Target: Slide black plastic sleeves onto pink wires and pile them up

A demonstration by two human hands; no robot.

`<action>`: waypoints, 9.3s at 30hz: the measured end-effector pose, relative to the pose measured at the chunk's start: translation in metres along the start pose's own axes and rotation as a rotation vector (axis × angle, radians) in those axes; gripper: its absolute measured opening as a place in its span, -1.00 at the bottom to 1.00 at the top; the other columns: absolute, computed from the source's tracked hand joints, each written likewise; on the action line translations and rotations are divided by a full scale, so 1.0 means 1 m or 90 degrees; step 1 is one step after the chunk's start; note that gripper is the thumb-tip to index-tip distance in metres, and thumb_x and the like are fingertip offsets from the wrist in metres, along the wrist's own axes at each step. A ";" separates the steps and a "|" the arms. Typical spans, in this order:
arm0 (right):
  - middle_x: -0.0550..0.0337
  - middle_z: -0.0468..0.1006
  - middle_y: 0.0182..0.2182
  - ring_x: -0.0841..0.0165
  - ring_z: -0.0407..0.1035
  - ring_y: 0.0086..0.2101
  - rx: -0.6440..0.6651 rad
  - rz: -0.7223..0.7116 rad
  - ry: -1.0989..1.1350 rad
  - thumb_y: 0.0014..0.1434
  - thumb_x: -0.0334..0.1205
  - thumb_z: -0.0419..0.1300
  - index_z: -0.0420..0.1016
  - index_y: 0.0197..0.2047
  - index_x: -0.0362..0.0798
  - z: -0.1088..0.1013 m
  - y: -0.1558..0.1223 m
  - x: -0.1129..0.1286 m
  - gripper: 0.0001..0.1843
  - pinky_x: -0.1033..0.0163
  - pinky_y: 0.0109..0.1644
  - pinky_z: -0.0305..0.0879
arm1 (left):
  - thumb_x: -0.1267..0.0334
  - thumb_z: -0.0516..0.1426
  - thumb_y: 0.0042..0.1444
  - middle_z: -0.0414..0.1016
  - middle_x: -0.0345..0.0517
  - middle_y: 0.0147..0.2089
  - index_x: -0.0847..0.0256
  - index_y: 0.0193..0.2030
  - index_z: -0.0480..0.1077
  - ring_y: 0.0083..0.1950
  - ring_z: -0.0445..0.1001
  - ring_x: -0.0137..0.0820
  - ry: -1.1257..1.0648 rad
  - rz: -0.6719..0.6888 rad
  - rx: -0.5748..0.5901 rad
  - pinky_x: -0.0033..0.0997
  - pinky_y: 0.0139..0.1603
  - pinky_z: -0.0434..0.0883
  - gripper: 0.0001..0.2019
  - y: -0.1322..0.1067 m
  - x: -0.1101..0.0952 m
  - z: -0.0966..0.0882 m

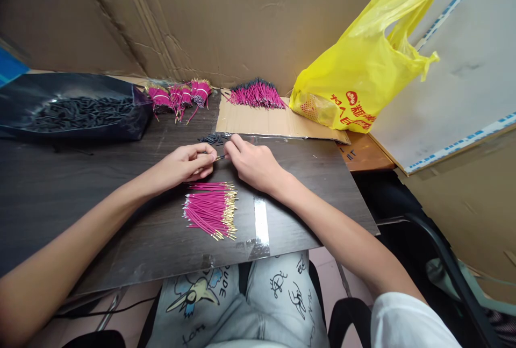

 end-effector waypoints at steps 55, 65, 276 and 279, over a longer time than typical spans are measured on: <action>0.15 0.58 -0.28 0.42 0.54 -0.36 0.139 0.154 1.089 0.27 -0.04 0.32 0.38 -0.05 -0.12 0.030 0.001 -0.012 -0.64 0.40 -0.45 0.40 | -0.01 0.19 0.27 0.32 -0.26 -0.49 0.28 -0.30 0.42 -0.47 0.19 -0.50 0.102 0.087 -0.001 -0.48 -0.44 0.13 -0.66 -0.007 -0.016 -0.003; 0.16 0.57 -0.28 0.40 0.55 -0.35 0.098 0.147 1.101 0.27 0.00 0.33 0.35 -0.06 -0.10 0.030 0.002 -0.008 -0.61 0.37 -0.43 0.43 | 0.05 0.17 0.30 0.27 -0.28 -0.52 0.27 -0.30 0.42 -0.51 0.15 -0.51 0.079 0.097 0.013 -0.51 -0.49 0.11 -0.70 -0.006 -0.017 -0.002; 0.19 0.58 -0.24 0.41 0.43 -0.25 -0.139 0.073 0.708 0.36 -0.24 0.17 0.50 -0.13 -0.12 0.020 0.003 -0.014 -0.86 0.30 -0.14 0.33 | 0.11 0.29 0.13 0.58 -0.13 -0.40 0.24 -0.12 0.59 -0.46 0.44 -0.44 0.061 0.086 -0.147 -0.48 -0.42 0.37 -0.73 0.005 -0.011 -0.004; 0.19 0.58 -0.24 0.41 0.42 -0.25 -0.148 0.046 0.679 0.36 -0.28 0.16 0.49 -0.14 -0.13 0.019 0.003 -0.013 -0.88 0.32 -0.18 0.30 | 0.11 0.29 0.14 0.57 -0.14 -0.40 0.24 -0.13 0.60 -0.45 0.44 -0.45 0.076 0.081 -0.152 -0.48 -0.40 0.37 -0.74 0.006 -0.007 -0.004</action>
Point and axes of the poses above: each hand's wrist, its own y-axis towards the middle knuckle, its own z-axis out of the palm, x = y × z, the point moved 4 cm from there along y, towards the middle knuckle
